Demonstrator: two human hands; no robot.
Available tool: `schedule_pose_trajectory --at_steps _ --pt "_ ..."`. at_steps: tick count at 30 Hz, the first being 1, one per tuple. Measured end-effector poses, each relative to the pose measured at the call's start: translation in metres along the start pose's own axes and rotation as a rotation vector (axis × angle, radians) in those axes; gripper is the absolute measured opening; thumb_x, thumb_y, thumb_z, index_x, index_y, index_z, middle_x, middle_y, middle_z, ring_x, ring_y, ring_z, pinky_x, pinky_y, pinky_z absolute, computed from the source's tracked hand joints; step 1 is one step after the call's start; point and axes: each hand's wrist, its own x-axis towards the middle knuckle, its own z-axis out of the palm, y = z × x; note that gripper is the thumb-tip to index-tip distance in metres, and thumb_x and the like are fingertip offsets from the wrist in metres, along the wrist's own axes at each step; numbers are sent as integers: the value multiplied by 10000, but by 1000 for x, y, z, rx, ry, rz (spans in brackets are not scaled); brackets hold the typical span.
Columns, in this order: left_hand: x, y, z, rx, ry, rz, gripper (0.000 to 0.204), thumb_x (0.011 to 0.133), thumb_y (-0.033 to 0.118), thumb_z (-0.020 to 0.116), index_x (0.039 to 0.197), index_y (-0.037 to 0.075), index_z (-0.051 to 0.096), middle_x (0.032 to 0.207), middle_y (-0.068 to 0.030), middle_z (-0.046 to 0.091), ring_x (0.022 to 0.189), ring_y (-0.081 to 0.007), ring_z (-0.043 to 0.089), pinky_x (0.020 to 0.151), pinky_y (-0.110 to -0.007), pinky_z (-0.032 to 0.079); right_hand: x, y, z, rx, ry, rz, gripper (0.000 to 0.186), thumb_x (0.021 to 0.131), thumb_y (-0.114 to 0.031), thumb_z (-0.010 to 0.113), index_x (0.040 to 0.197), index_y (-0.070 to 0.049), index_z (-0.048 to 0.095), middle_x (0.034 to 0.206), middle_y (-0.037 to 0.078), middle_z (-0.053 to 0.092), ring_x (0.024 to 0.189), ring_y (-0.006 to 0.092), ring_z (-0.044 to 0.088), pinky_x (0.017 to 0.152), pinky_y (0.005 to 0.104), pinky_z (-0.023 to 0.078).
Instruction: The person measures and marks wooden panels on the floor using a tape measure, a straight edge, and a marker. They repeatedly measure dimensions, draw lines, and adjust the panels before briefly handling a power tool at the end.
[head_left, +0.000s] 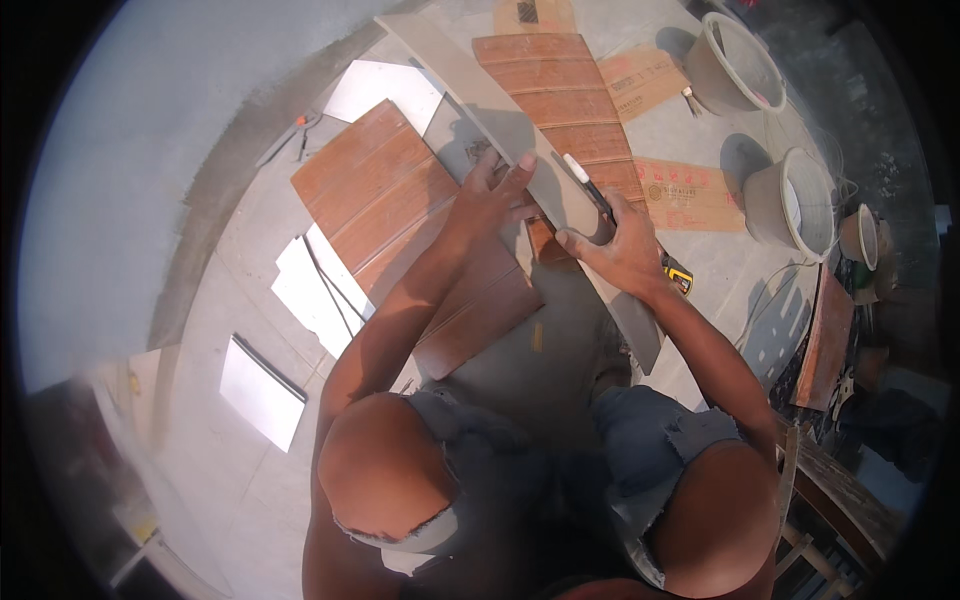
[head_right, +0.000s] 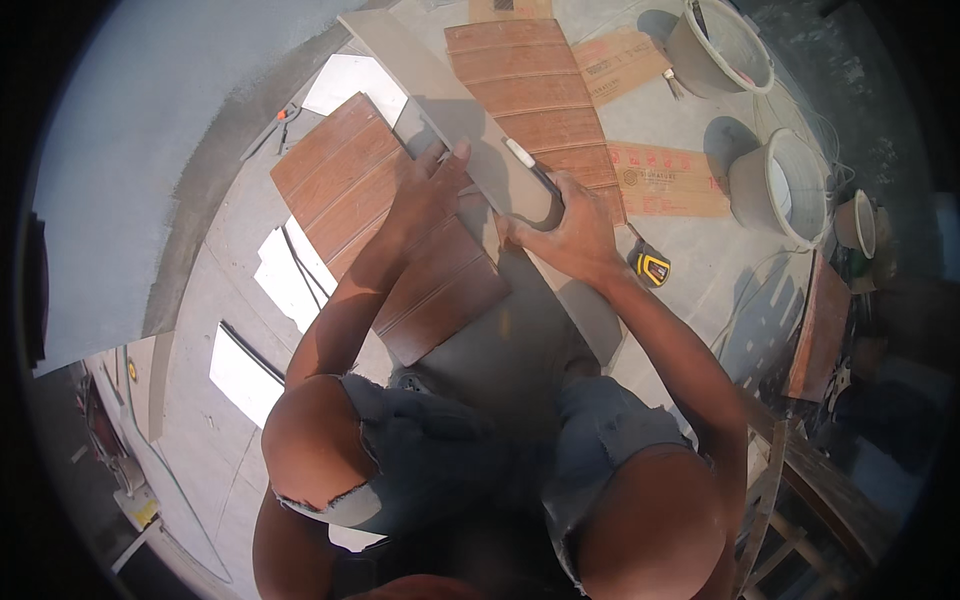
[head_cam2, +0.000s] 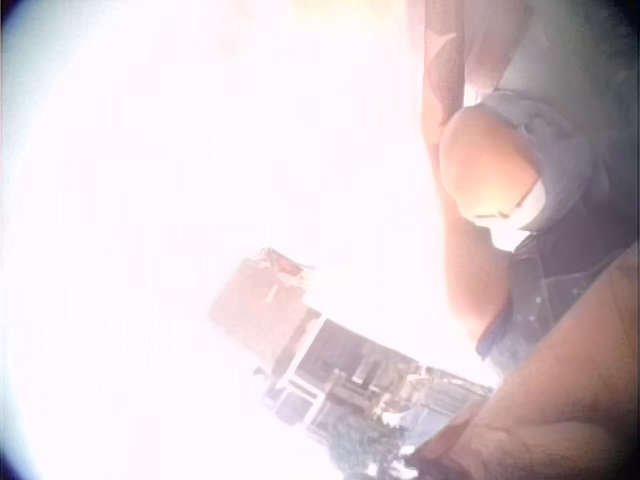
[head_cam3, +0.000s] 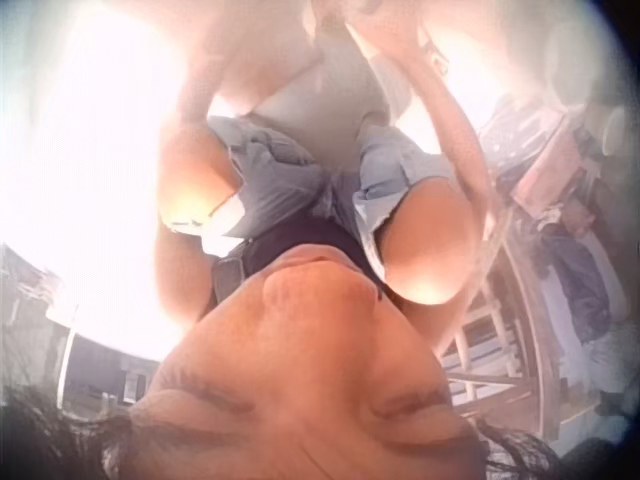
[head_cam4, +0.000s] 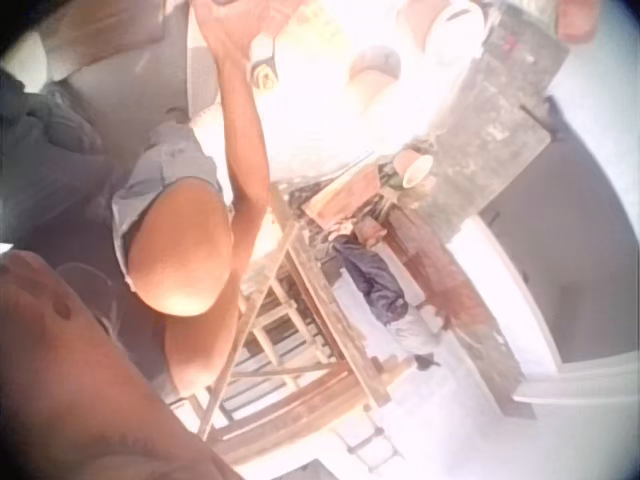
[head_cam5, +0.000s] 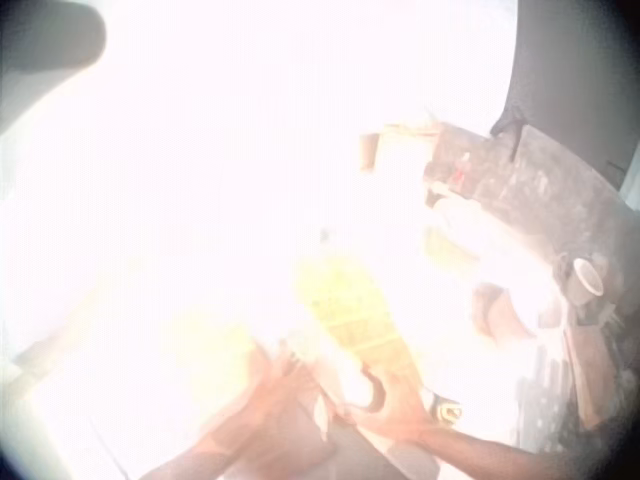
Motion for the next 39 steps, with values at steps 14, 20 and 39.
schedule_pose_trajectory --at_steps 14,20,39 --pt "-72 -70 -76 -53 753 102 481 1075 376 636 1322 -34 593 1099 -107 697 926 -157 670 790 -316 572 -95 68 117 275 -315 -324 532 932 -335 766 1366 -58 633 1152 166 734 938 321 755 808 414 597" --pt "-58 -92 -87 -31 808 107 516 1049 420 669 1279 -40 627 1052 -119 720 901 -180 691 786 -323 572 -128 111 135 496 -508 2 464 961 -310 752 1285 3 643 1107 213 730 984 300 743 879 394 548" --pt "-20 -85 -130 433 593 -380 559 954 557 753 876 14 644 703 -29 568 520 -124 522 438 -280 396 -130 121 142 638 -399 140 387 1013 -310 690 1246 -5 635 1082 198 724 1039 284 708 936 408 521"
